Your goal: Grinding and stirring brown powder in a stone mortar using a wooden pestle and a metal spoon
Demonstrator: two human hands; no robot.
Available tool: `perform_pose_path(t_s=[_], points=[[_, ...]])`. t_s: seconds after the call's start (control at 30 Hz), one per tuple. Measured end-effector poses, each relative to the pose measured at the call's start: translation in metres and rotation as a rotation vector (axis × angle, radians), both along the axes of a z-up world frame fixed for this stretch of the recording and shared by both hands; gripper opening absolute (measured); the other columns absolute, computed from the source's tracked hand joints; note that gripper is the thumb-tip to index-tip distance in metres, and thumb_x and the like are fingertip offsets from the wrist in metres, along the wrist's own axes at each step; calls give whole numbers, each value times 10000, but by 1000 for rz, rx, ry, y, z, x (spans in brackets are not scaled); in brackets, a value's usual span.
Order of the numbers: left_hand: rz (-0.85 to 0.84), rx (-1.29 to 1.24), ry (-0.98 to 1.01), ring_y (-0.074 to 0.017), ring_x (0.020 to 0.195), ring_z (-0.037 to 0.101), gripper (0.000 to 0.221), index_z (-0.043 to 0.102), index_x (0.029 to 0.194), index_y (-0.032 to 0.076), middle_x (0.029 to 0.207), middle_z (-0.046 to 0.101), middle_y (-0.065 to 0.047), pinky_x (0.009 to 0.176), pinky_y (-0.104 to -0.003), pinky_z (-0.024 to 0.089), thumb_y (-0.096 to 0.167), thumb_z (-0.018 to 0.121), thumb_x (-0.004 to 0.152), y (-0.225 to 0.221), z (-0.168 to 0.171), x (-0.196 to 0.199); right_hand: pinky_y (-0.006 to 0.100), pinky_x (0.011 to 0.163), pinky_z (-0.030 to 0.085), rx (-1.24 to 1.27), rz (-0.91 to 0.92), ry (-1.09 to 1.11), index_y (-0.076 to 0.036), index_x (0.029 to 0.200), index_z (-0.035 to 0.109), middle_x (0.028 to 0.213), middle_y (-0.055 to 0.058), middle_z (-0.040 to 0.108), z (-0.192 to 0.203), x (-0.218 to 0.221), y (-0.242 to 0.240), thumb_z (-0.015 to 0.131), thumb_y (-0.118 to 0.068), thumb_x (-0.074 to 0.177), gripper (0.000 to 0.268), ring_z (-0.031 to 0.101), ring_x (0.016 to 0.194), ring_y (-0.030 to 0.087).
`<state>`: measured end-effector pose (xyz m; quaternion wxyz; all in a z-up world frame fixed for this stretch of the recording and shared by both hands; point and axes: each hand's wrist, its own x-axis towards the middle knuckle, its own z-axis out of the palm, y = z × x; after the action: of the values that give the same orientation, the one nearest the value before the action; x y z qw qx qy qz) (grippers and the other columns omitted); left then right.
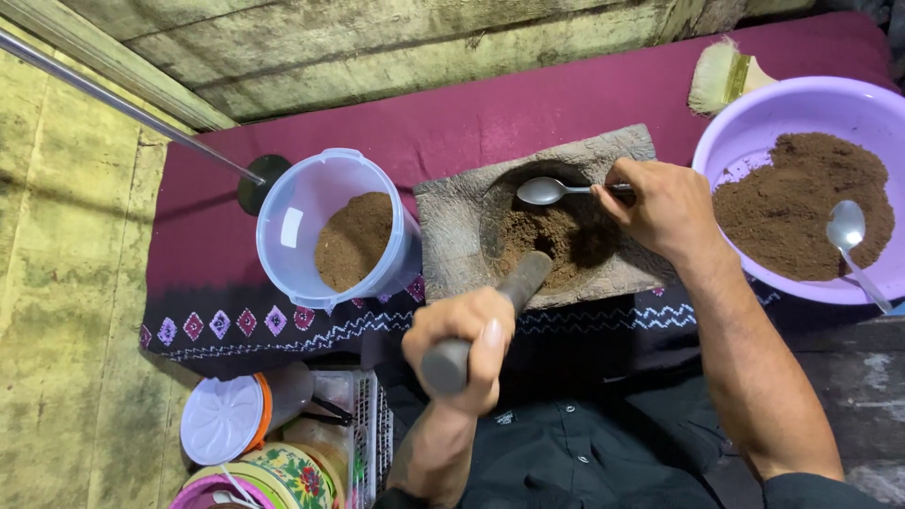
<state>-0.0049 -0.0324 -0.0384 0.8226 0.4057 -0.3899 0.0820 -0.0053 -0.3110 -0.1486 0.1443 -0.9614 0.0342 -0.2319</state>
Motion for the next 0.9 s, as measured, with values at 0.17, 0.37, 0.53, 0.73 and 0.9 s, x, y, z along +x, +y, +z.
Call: perform_pose_path(t_s=[0.17,0.37,0.53,0.73,0.9], points=[[18,159,121,-184,461,419,273,427,676,88,558,465,-47,517,-344,413,16,562,903,7,38,-24,418,521,493,-129,-78,161,-165,927,609,751,12,705,0,1,2,654,-445,1065,316,695,687,246],[23,92,13,-213,418,469,364,509,565,64,495,537,-88,445,-299,422,-24,648,889,-24,-55,9,440,680,558,-36,-15,67,-188,946,667,800,80,725,-7,-5,-4,767,-341,932,183,727,783,316],[9,18,2,-217,418,459,388,456,564,53,494,493,-95,437,-311,431,-43,636,894,-16,-55,13,402,683,569,-64,15,74,-225,954,651,822,23,723,1,-3,-1,767,-331,930,160,728,772,279],[57,-103,-162,-219,351,471,327,503,579,27,442,484,-80,375,-327,431,-33,641,869,2,-10,9,319,684,557,-432,74,22,-254,1019,593,866,-20,628,-12,-9,-14,651,-313,987,88,679,806,198],[100,-77,-194,-177,327,438,337,489,549,52,426,467,-44,357,-309,419,-9,612,856,26,0,12,287,650,553,-606,65,178,-269,1082,571,887,-54,625,4,-4,9,593,-308,984,109,662,758,144]])
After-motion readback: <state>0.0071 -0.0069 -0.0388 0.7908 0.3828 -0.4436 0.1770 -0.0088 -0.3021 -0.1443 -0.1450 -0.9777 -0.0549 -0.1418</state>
